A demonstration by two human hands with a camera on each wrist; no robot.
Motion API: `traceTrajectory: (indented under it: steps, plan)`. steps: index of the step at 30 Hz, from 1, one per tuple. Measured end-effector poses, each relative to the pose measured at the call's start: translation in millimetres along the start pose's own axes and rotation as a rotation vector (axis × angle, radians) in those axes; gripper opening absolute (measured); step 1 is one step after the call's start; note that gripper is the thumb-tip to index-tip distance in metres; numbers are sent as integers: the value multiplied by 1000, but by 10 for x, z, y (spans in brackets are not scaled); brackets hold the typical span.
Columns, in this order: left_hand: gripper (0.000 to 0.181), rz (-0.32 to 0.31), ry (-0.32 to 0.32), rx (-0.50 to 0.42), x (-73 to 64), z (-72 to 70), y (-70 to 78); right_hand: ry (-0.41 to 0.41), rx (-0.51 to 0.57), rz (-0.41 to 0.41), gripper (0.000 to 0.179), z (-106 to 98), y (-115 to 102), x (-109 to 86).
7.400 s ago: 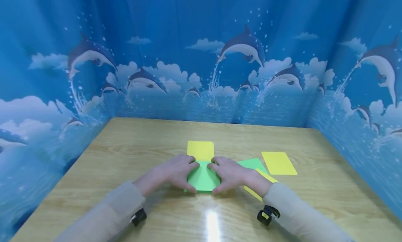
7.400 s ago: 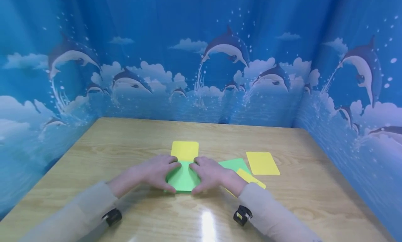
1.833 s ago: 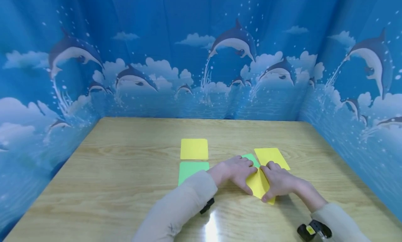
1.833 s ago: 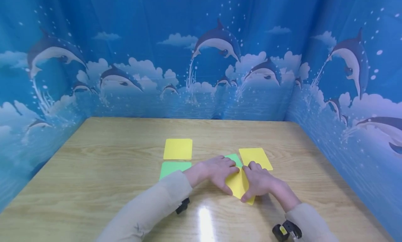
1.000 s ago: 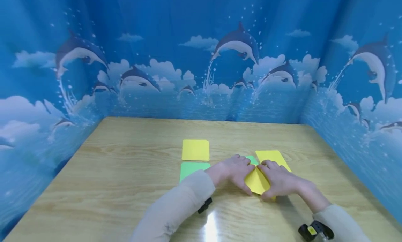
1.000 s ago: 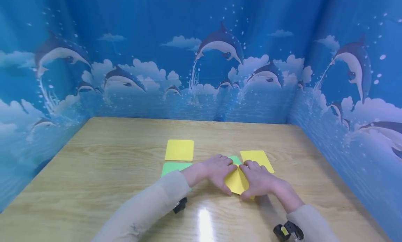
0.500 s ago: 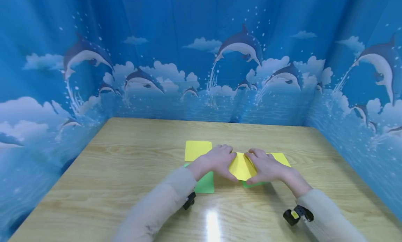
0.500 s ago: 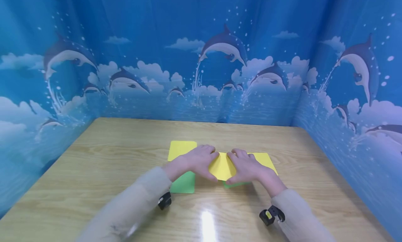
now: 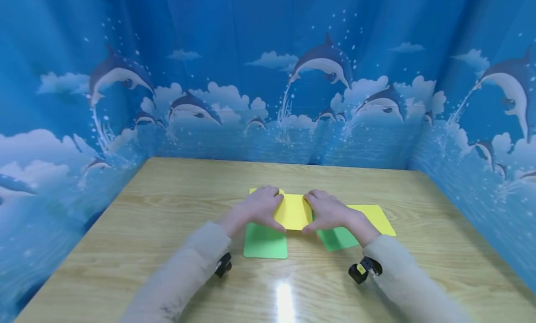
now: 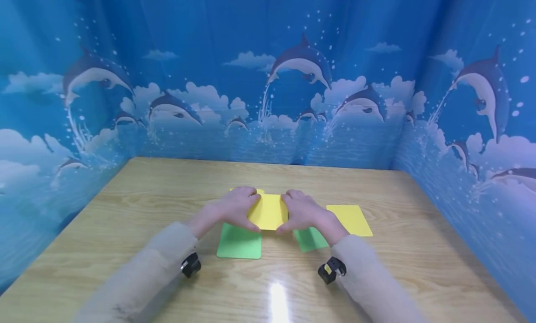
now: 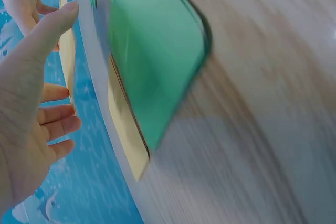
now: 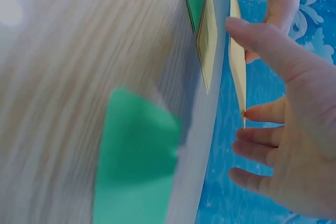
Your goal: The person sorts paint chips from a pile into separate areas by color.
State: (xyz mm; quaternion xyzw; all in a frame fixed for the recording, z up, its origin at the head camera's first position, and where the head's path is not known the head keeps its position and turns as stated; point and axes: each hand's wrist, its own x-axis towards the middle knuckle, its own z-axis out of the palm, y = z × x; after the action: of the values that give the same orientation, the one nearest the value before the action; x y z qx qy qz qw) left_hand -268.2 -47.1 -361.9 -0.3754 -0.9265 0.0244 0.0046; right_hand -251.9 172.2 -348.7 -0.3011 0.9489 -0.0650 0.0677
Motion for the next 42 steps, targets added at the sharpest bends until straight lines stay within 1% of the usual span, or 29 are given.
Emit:
traceTrajectory:
  steps: [3, 7, 11, 12, 14, 18, 23, 33, 38, 42]
  plan:
    - [87, -21, 10, -8, -43, -8, -110, 7, -17, -9, 91, -4, -71, 128]
    - [88, -88, -2, -82, -90, -27, -235, 12, -25, -7, 91, -10, -137, 288]
    - [92, -154, -30, -152, -128, -30, -337, 3, 2, 15, 92, -12, -193, 422]
    - [92, -160, -31, -166, -135, -26, -360, 2, 12, 23, 92, -12, -210, 452]
    - [92, -168, -36, -176, -143, -14, -403, -5, 18, 36, 92, 0, -231, 506]
    - [90, -172, -23, -184, -145, 17, -482, -21, 22, 53, 91, 39, -253, 606]
    - [89, -178, -21, -191, -132, 61, -547, -69, 16, 83, 88, 108, -254, 702]
    - [88, -216, -77, -240, -119, 167, -617, -113, 0, 106, 83, 219, -254, 820]
    - [83, -198, -102, -249, -113, 191, -636, -132, 0, 122, 81, 240, -259, 834]
    - [82, -204, -140, -275, -115, 197, -635, -139, -1, 126, 79, 249, -253, 829]
